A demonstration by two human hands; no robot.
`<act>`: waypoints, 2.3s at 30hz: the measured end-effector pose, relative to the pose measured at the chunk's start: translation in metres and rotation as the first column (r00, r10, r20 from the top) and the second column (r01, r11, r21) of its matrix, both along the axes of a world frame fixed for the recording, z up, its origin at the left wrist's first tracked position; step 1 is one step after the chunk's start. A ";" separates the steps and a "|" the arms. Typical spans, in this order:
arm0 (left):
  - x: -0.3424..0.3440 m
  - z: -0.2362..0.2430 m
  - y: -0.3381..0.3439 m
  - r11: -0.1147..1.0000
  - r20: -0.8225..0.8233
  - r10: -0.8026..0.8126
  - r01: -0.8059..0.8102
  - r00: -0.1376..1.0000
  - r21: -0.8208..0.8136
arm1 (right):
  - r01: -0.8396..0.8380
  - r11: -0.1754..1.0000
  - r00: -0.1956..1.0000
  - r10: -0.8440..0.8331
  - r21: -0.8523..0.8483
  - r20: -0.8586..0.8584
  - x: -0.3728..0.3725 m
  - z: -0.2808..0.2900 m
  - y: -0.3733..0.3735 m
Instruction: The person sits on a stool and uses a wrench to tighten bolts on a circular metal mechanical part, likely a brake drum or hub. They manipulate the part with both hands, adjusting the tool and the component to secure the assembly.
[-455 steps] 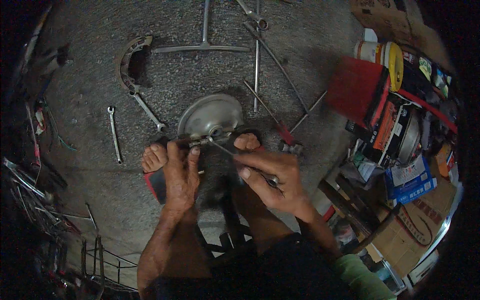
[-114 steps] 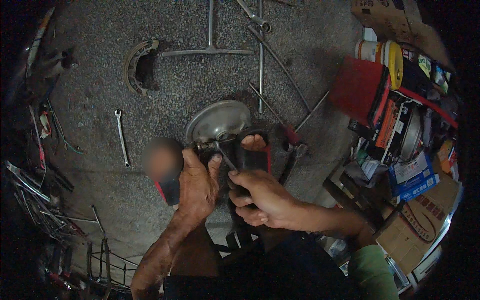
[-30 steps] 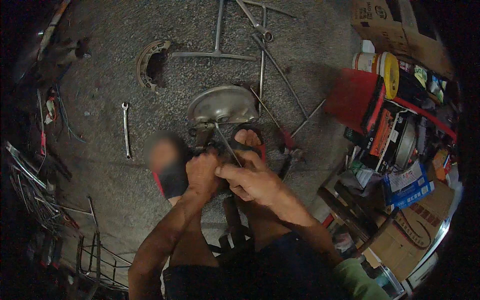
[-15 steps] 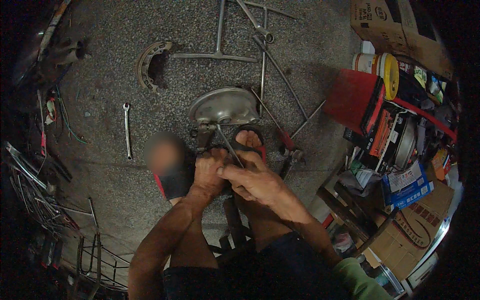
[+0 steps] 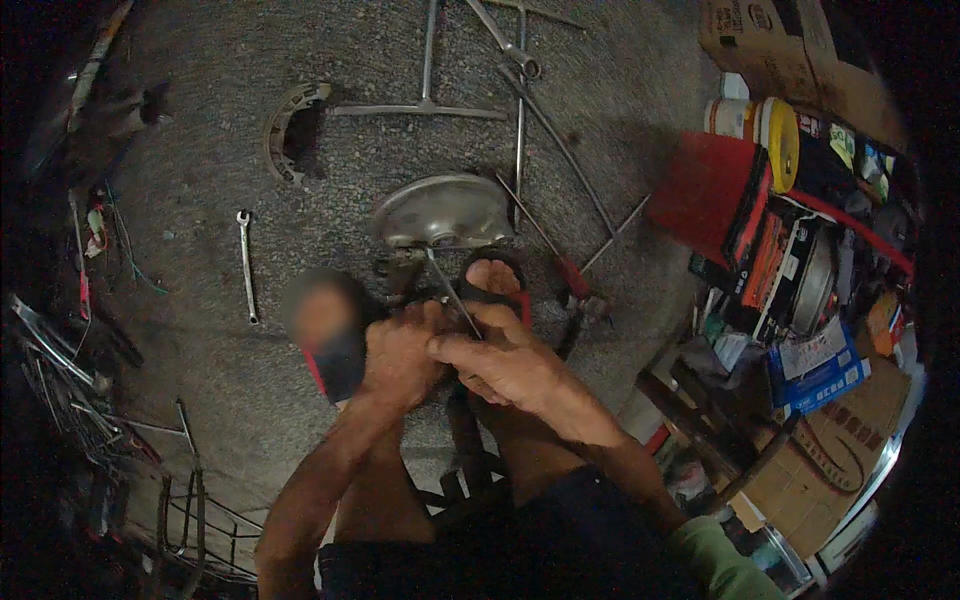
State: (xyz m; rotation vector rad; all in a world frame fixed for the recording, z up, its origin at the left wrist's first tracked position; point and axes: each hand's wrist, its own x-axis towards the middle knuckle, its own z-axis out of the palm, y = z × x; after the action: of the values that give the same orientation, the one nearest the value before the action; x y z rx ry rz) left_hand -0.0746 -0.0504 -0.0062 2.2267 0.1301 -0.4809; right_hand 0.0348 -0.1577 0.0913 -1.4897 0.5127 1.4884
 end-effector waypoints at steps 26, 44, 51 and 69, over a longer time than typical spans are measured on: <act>0.016 0.026 0.026 0.844 0.032 0.535 -0.531 0.844 -0.081 | -0.052 0.998 0.972 0.061 -0.045 0.228 -0.026 -0.032 -0.010; 0.025 0.034 0.037 0.885 0.051 0.446 -0.449 0.894 0.124 | 0.075 0.997 0.997 -0.075 0.006 -0.028 0.000 -0.001 0.010; 0.029 0.044 0.032 0.892 0.061 0.441 -0.445 0.895 0.083 | 0.067 0.987 0.998 -0.063 -0.149 0.027 -0.008 0.001 0.010; 0.053 0.041 0.022 0.887 -0.181 0.462 -0.451 0.868 0.102 | -0.220 0.974 0.968 0.225 -0.060 0.113 0.007 -0.001 0.012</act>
State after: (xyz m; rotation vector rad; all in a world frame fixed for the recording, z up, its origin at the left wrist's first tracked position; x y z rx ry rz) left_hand -0.0212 -0.0281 0.0347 2.1006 0.7706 -0.4374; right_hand 0.0413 -0.1459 0.0900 -1.7074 0.3184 1.5548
